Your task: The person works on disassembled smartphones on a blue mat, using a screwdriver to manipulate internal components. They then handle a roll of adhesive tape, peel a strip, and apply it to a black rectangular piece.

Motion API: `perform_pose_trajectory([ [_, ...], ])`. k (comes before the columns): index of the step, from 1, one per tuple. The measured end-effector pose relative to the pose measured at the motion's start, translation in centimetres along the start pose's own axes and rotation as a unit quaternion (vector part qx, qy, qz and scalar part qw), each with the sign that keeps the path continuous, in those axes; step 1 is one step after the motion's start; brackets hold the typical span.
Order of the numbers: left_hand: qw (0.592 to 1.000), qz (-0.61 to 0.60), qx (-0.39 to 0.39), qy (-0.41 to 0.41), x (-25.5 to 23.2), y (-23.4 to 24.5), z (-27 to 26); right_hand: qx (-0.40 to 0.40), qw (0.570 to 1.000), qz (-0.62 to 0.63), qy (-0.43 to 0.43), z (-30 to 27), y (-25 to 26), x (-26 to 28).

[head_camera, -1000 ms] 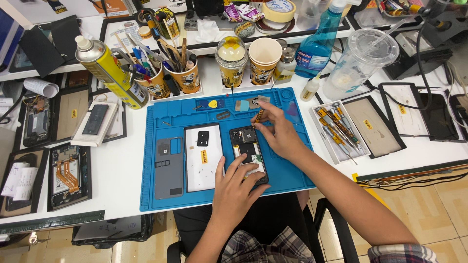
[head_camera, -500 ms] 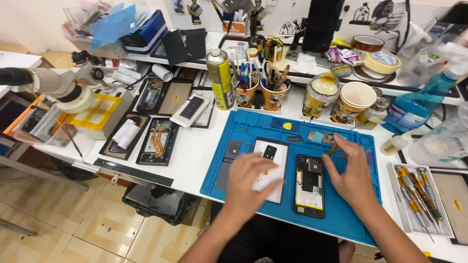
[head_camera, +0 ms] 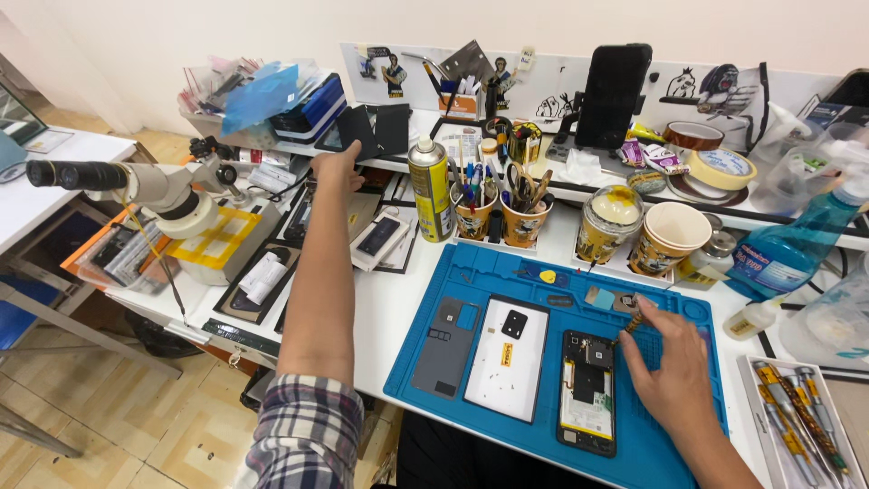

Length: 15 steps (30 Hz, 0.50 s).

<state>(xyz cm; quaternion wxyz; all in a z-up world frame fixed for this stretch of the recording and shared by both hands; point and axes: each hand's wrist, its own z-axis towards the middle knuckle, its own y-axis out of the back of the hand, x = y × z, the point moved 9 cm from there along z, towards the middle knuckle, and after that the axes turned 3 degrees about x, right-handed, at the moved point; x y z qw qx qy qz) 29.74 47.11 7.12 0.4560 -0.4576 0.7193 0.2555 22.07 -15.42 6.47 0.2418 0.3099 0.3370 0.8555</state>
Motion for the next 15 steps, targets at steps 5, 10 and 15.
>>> perform_pose_trajectory([
  [5,0.886,-0.447,0.005,0.127,2.5,-4.4,8.7,0.043,0.994,0.013,-0.099,-0.5,-1.3,-3.0],
  [10,0.820,-0.560,0.038,0.113,1.2,-5.8,7.9,0.017,0.999,0.022,-0.042,-0.5,-1.1,-1.8],
  [15,0.997,-0.025,-0.071,-0.026,-1.1,-3.3,0.7,0.057,0.992,0.060,-0.096,-0.7,-2.0,-2.6],
])
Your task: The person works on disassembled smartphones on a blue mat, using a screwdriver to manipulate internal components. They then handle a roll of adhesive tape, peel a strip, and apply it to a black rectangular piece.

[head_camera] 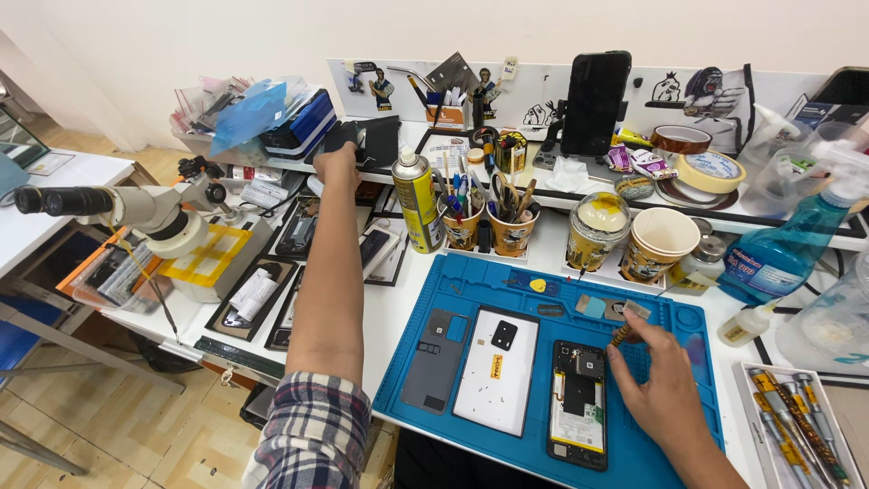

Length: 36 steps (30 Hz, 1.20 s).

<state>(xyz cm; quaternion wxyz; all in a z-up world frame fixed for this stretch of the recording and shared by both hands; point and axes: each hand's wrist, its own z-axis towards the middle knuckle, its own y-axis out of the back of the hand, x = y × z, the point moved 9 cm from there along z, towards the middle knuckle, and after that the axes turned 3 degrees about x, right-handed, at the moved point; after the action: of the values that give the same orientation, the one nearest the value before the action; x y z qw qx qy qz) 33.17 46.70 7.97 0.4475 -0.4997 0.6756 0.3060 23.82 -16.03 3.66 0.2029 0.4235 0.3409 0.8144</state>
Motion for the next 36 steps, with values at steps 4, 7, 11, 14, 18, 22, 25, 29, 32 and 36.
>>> perform_pose_trajectory([
  [4,0.993,0.100,-0.056,-0.035,1.2,-1.7,5.5,-0.013,1.000,-0.009,0.011,-0.4,-0.1,-0.2],
  [7,0.986,0.143,-0.069,-0.051,1.1,-1.9,6.3,-0.010,1.000,0.007,0.012,-0.4,0.0,-0.1],
  [11,0.985,0.154,-0.056,-0.060,0.7,-1.5,4.8,0.001,1.000,0.008,0.020,-0.4,-0.2,0.2],
  [14,0.977,0.181,-0.051,-0.105,0.2,-2.0,4.5,0.009,1.000,0.010,0.001,-0.3,-0.8,-0.7],
  [18,0.956,0.251,-0.052,-0.145,-1.0,-1.7,-0.2,0.051,0.994,-0.014,-0.099,-0.1,-1.5,-2.6],
  [22,0.926,0.328,-0.084,-0.166,-1.5,-2.5,0.3,0.043,0.996,-0.023,-0.071,0.0,-1.4,-2.2],
  [25,0.921,0.346,-0.079,-0.163,-1.9,-2.4,0.2,0.074,0.986,-0.013,-0.147,-0.1,-1.7,-3.0],
  [29,0.978,0.188,-0.054,-0.071,-0.4,-1.7,2.9,-0.027,0.998,0.056,-0.028,-0.3,0.8,-0.7],
  [32,0.996,0.089,-0.024,-0.022,0.3,-1.2,3.2,-0.026,0.992,0.084,-0.094,0.5,3.1,0.6],
  [36,1.000,0.002,-0.009,-0.003,-0.3,0.0,1.4,0.210,0.932,-0.054,-0.291,0.2,1.7,0.0],
])
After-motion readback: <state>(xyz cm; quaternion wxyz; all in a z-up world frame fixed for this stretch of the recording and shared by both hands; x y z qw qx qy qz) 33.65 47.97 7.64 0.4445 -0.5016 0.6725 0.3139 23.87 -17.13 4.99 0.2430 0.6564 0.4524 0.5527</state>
